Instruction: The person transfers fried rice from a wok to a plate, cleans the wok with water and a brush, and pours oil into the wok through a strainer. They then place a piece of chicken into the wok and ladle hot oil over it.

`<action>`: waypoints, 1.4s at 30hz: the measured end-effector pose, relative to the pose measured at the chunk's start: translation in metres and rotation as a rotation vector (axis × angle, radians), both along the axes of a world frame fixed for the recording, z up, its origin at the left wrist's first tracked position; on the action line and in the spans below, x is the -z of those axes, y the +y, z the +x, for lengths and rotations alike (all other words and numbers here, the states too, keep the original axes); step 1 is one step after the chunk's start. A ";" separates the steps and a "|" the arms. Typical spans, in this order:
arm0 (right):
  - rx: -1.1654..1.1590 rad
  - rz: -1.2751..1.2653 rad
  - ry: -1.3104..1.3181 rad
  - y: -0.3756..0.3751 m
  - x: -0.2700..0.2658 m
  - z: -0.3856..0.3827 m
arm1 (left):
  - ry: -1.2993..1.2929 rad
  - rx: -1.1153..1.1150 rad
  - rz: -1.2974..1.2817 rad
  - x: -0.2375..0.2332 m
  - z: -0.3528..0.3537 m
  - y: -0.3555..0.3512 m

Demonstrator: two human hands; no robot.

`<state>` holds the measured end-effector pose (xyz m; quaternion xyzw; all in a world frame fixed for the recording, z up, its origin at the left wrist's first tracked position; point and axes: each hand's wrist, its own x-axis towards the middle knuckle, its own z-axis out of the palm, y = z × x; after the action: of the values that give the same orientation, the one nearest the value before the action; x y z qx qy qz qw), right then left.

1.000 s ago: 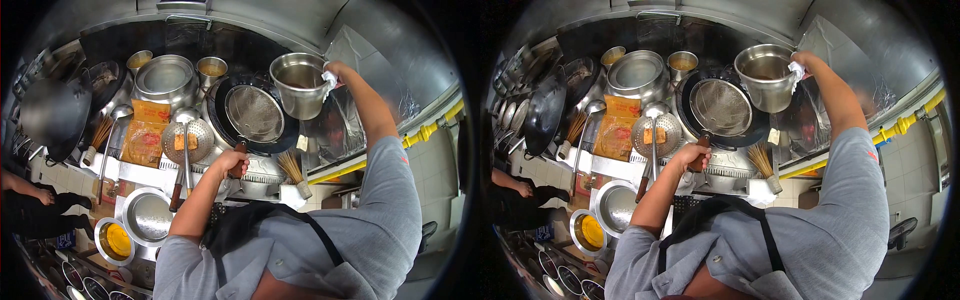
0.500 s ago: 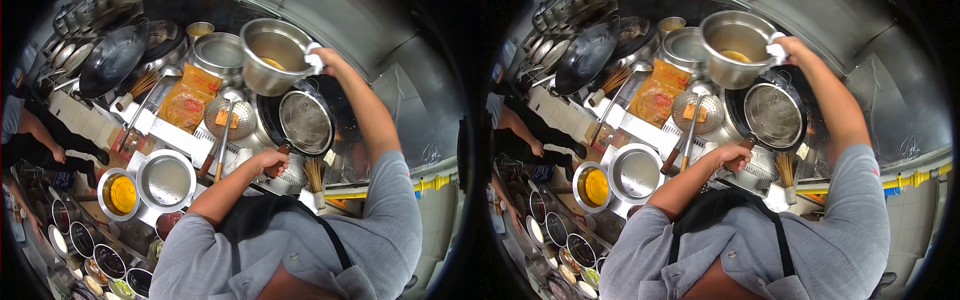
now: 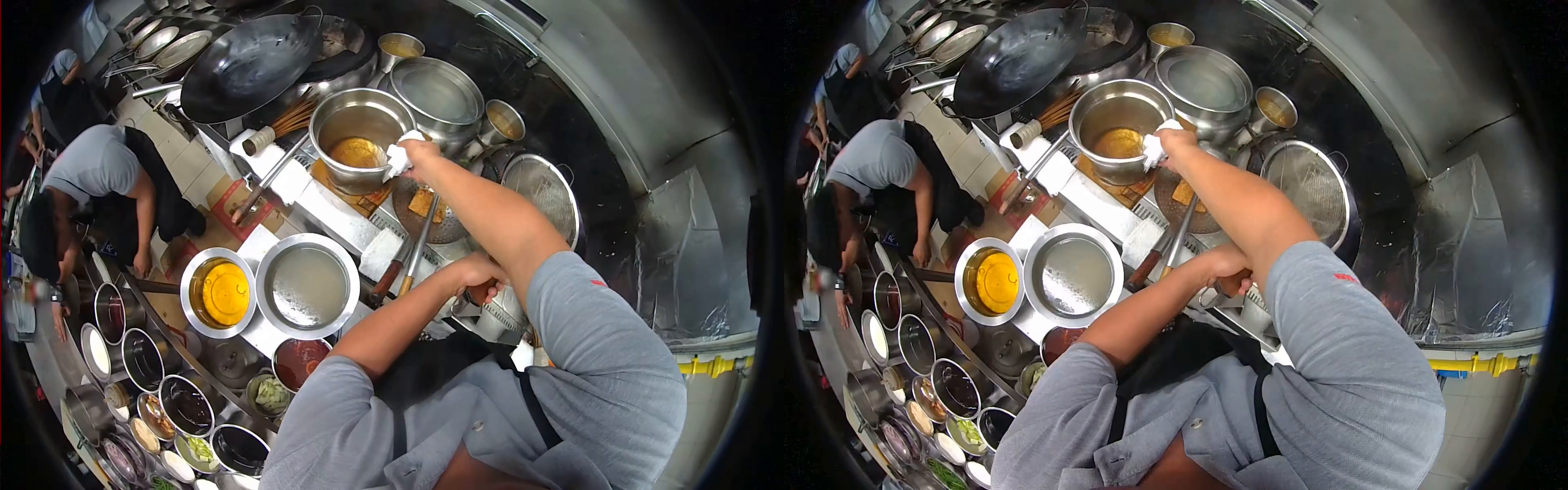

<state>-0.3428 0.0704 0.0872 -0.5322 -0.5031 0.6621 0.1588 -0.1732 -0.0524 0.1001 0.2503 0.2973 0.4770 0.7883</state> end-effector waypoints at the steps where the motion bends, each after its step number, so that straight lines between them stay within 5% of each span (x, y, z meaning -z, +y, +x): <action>1: -0.081 0.049 -0.064 -0.001 0.009 0.003 | 0.041 0.012 -0.037 -0.002 -0.006 -0.004; 4: -0.368 0.154 -0.213 -0.017 -0.056 0.031 | 0.094 0.014 -0.019 -0.004 -0.021 -0.016; 6: -0.551 0.418 -0.339 -0.028 -0.150 0.049 | 0.070 -0.054 -0.031 -0.014 -0.040 -0.035; 10: -0.415 0.661 -0.065 -0.030 -0.282 0.121 | 0.064 -0.183 -0.062 -0.046 -0.087 -0.100; 14: -0.241 0.651 0.378 -0.026 -0.329 0.225 | 0.049 -0.371 -0.017 -0.050 -0.126 -0.149; 18: -0.136 0.537 0.408 -0.022 -0.294 0.313 | -0.081 -0.402 -0.162 -0.031 -0.158 -0.171; 20: -0.107 0.272 0.450 -0.022 -0.257 0.327 | -0.225 -0.396 -0.128 -0.010 -0.177 -0.170; 23: -0.361 0.030 0.474 -0.016 -0.190 0.350 | -0.332 -0.628 -0.091 0.001 -0.164 -0.186; 26: -0.592 -0.244 0.636 -0.046 -0.134 0.349 | -0.686 -0.865 -0.144 0.032 -0.098 -0.226; 28: -0.857 -0.529 0.808 -0.075 -0.104 0.339 | -0.691 -0.779 -0.091 0.036 -0.021 -0.242; 30: -0.819 -0.769 0.680 -0.108 -0.082 0.320 | -0.794 -0.741 0.120 0.015 0.053 -0.247; 32: -1.000 -0.891 0.537 -0.136 -0.056 0.308 | -0.719 -1.076 0.185 -0.024 0.112 -0.256; 34: -1.154 -0.746 0.326 -0.147 -0.010 0.301 | -0.299 -1.413 -0.048 -0.008 0.152 -0.257; 37: -1.473 -0.364 0.208 -0.196 0.005 0.312 | -0.507 -1.696 -0.355 0.009 0.200 -0.272; 40: -1.807 0.066 0.386 -0.235 -0.002 0.343 | -0.402 -1.678 -0.220 0.003 0.227 -0.284; 42: -1.913 0.670 0.402 -0.246 0.005 0.371 | -0.313 -1.684 -0.287 -0.004 0.240 -0.279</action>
<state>0.0283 -0.1756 0.0821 0.2826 -0.8388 0.4139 -0.2130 0.0670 -0.3310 0.1045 -0.2235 0.3292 0.8885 0.2286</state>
